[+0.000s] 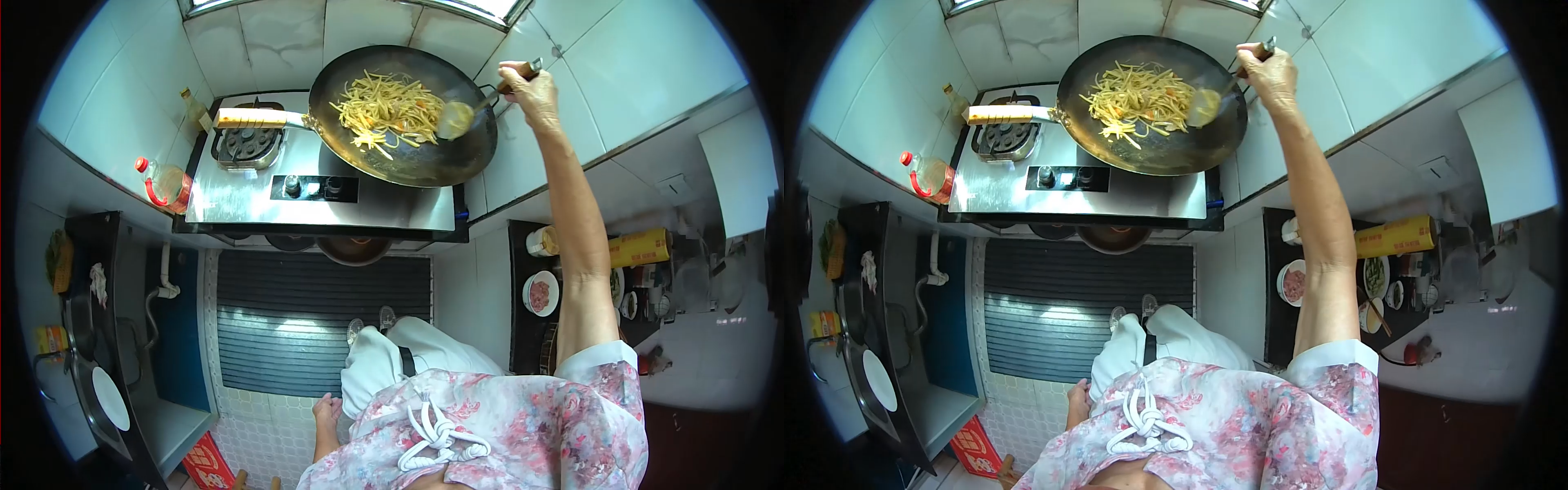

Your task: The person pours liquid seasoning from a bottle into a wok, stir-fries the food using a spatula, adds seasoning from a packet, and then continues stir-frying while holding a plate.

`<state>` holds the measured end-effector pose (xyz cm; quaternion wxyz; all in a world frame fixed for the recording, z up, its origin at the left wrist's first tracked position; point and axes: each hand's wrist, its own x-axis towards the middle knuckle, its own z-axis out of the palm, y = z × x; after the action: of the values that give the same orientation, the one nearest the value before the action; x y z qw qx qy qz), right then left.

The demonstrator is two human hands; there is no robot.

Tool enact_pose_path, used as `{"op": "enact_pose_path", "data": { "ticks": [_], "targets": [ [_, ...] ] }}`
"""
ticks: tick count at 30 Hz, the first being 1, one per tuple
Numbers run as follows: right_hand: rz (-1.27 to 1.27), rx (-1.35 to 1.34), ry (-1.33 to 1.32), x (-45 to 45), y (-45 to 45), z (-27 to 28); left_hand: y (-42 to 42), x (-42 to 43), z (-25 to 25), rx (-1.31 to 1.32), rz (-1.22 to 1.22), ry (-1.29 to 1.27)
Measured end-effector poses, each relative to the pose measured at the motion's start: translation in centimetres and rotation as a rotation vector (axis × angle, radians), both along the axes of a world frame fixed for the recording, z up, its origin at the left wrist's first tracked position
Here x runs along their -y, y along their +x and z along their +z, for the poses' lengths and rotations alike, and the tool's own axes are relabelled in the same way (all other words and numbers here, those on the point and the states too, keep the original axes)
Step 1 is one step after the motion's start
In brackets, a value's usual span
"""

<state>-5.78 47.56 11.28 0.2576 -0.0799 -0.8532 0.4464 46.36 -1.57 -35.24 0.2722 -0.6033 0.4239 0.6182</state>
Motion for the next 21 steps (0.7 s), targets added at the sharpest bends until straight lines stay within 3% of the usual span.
{"op": "enact_pose_path", "data": {
  "ticks": [2, 5, 10, 12, 17, 21],
  "targets": [
    [-0.151, 0.043, 0.19, -0.9, 0.0, 0.3, 0.9, 0.0, 0.3, 0.069, -0.06, -0.025],
    [-0.195, 0.058, 0.09, -3.7, -1.7, -2.6, 1.3, -0.6, 1.8, 0.179, -0.152, -0.059],
    [-0.098, -0.079, -0.573, -1.9, -4.0, -10.5, 0.5, -1.0, 0.8, 0.172, -0.188, -0.024],
    [0.005, -0.098, -0.628, 0.0, -4.0, -11.2, 0.2, -0.5, 0.4, 0.08, -0.11, 0.021],
    [0.229, -0.13, -0.128, 5.7, -2.1, -4.8, -0.2, 0.1, -0.2, -0.02, 0.051, 0.02],
    [0.282, -0.15, 0.175, 8.0, -1.6, -0.5, 0.4, 0.2, 0.0, -0.007, 0.005, 0.024]
  ]
}}
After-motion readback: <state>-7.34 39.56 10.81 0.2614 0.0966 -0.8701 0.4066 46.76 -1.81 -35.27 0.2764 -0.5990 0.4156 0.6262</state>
